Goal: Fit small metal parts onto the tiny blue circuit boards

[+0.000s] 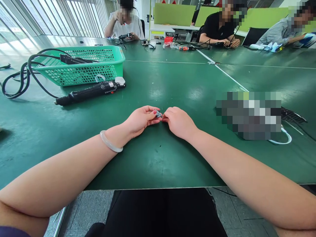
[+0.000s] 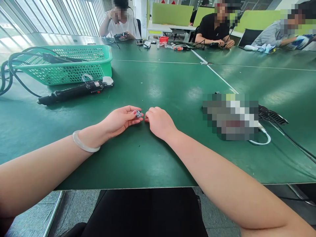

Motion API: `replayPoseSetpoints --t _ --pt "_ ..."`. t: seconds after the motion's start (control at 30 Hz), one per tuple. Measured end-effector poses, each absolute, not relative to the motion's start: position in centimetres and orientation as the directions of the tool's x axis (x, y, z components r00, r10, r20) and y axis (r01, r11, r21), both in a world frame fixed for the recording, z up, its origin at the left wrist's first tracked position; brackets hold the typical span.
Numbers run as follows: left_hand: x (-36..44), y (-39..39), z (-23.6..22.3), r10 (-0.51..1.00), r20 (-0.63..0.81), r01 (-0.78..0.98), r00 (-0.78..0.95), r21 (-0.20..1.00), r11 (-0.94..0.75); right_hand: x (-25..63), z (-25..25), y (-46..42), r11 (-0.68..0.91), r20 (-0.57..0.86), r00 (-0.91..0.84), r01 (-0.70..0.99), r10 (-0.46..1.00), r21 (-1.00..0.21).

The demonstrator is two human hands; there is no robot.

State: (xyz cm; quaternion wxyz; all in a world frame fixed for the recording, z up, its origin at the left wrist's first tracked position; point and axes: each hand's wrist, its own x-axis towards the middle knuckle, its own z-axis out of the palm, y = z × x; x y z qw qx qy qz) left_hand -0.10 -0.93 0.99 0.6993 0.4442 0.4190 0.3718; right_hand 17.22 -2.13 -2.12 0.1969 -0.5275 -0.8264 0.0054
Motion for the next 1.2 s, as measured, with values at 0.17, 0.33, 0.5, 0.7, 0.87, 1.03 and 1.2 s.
replayPoseSetpoints --t 0.17,0.33,0.5,0.7,0.87,1.03,1.2 --pt "-0.3 -1.2 1.1 0.861 -0.257 -0.087 0.438 0.941 0.326 18.1 -0.7 -2.5 0.514 0.496 -0.263 0.71 0.827 -0.482" --pt "-0.3 -1.5 1.2 0.797 -0.268 -0.056 0.541 0.934 0.353 17.8 0.1 -3.4 0.679 0.639 -0.295 0.525 0.711 -0.513" --pt "-0.4 -1.4 1.0 0.745 -0.255 -0.061 0.616 0.928 0.368 17.4 -0.4 -3.4 0.695 0.608 -0.363 0.519 0.706 -0.497" --pt "-0.4 -1.4 1.1 0.742 -0.272 -0.074 0.613 0.915 0.396 17.4 -0.3 -3.4 0.701 0.637 -0.351 0.551 0.687 -0.453" --pt "-0.3 -1.4 1.1 0.778 -0.284 -0.13 0.561 0.897 0.422 18.4 0.1 -3.4 0.57 0.571 -0.241 0.642 0.784 -0.512" --pt "-0.4 -1.0 0.8 0.808 -0.302 -0.147 0.507 0.893 0.426 20.3 -0.2 -3.1 0.378 0.239 -0.294 0.765 0.925 -0.521" --pt "-0.4 -1.0 0.9 0.8 -0.311 -0.128 0.513 0.894 0.429 20.4 -0.6 -2.9 0.354 0.166 -0.314 0.794 0.935 -0.493"
